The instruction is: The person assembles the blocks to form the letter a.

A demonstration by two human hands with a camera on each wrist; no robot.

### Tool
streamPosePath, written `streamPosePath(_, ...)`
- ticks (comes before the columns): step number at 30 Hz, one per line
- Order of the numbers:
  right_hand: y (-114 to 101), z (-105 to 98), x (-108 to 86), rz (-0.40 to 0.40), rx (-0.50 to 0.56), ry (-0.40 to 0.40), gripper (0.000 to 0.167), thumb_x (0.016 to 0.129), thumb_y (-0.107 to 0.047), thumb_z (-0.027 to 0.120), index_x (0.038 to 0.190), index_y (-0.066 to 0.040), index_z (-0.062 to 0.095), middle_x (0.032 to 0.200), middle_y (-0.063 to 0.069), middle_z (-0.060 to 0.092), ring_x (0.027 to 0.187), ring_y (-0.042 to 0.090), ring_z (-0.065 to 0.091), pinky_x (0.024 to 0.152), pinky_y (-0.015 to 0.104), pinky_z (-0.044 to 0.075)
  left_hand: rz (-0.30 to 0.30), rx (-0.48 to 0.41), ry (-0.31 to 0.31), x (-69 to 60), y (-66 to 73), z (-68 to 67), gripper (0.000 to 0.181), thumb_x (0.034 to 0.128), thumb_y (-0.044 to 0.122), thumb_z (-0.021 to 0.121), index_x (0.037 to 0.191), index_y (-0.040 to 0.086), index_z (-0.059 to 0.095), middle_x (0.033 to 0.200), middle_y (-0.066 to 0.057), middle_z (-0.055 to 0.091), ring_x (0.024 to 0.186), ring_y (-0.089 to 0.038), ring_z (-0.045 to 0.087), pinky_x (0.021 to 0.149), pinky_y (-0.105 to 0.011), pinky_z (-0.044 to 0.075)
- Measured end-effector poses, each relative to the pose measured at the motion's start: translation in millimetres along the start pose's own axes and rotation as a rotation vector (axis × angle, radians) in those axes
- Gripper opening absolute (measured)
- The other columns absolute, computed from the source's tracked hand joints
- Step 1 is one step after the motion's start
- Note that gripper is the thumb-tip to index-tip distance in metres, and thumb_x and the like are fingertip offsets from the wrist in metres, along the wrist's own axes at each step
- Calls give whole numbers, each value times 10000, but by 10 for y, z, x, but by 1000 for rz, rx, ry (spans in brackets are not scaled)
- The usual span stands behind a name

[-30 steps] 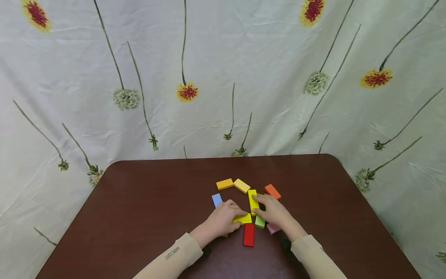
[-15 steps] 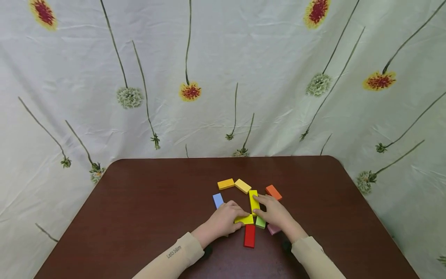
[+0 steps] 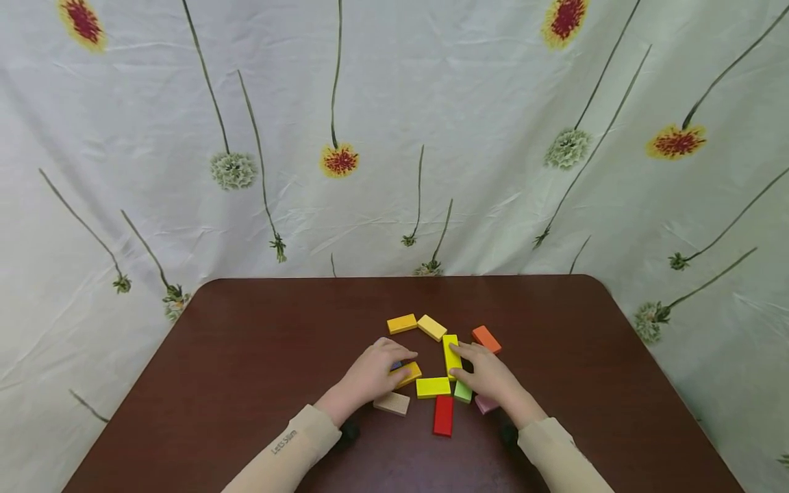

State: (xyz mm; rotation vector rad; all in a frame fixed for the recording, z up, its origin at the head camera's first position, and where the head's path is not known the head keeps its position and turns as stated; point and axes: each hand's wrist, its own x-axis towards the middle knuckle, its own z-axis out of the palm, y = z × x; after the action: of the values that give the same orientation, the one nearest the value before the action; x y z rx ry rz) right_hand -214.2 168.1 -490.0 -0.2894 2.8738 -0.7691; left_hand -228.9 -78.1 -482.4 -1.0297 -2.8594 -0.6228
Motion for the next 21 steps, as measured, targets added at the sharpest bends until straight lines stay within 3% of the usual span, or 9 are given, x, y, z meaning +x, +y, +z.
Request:
streamPosePath(6,7,-3,-7,10,3,-9,549,917,-289,691,1420,-126,546,1486,127,497,1408,412,380,1109,591,351,-16,4,-31,-82,-103,-19,301,914,238,708,1200,143,724,1172,-11,715,1013,-187,570,851,-343,513)
streamPosePath(11,0,-2,-2,19,8,-14,555,916,-291,693,1423,-124,542,1488,127,494,1412,410,376,1113,590,345,30,32,-57,-87,-76,1,338,869,252,760,1178,120,730,1153,-13,721,1072,-209,600,908,-363,504)
streamPosePath(16,-14,1,6,29,1,-22,562,912,-301,695,1425,-131,540,1486,124,497,1409,407,381,1109,591,351,7,66,-98,-72,-34,13,353,856,241,773,1189,134,728,1160,1,717,1085,-200,599,936,-365,502)
streamPosePath(21,-5,-14,16,23,-1,-21,561,913,-304,695,1423,-126,543,1484,128,499,1404,409,387,1109,589,351,-3,61,-102,-81,-42,2,337,843,207,784,1166,122,738,1146,-10,722,1035,-199,592,877,-336,515)
